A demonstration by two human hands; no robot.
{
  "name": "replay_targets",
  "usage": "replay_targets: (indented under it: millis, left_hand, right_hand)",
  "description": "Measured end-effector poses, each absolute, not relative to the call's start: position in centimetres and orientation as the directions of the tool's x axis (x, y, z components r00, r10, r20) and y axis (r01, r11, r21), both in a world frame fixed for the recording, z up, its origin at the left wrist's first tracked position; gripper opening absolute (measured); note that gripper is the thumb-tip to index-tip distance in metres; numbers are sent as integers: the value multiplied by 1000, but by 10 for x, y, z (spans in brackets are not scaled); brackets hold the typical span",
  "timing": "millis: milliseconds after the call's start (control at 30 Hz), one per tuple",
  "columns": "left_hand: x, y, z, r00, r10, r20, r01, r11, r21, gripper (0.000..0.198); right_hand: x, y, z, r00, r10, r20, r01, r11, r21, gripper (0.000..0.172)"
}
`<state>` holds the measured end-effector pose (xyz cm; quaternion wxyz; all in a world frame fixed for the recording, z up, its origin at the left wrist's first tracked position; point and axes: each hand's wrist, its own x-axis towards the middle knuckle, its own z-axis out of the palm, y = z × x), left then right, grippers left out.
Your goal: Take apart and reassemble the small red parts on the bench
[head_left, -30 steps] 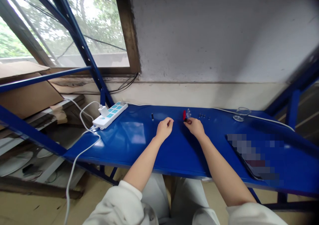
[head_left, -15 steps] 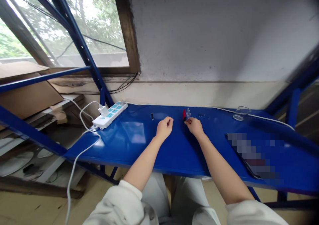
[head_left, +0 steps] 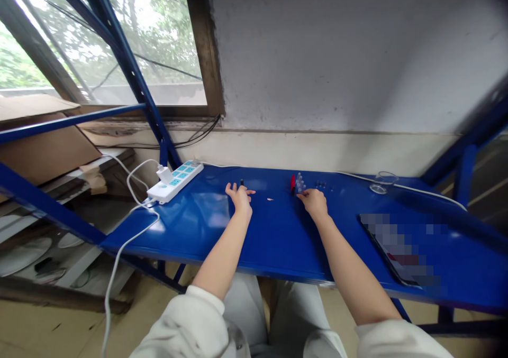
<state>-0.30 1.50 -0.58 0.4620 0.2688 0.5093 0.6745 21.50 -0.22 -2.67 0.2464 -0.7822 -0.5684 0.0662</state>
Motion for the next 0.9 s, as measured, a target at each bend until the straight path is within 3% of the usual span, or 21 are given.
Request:
replay_targets:
  millis: [267,567,733,900]
  left_hand:
    - [-1,15,-7,-335,930,-150,-370,17,929,69]
    - [-3,25,-18,-368,917,-157,-430,-18,903,56]
    - [-2,27,-20,-396,907,-145,-463,-61,884,47]
    - [2,18,-14,-239,966,-100,-587,-61,808,30]
  right_hand:
    - [215,-7,-25,342,921,188,870,-234,-434,27]
    - [200,-22,-4,296,955,24,924,-280,-261,29]
    - [192,-25,4,161,984,69,955,-138,-263,28]
    - [176,-27,4,-60,965,254,882,170,-439,38]
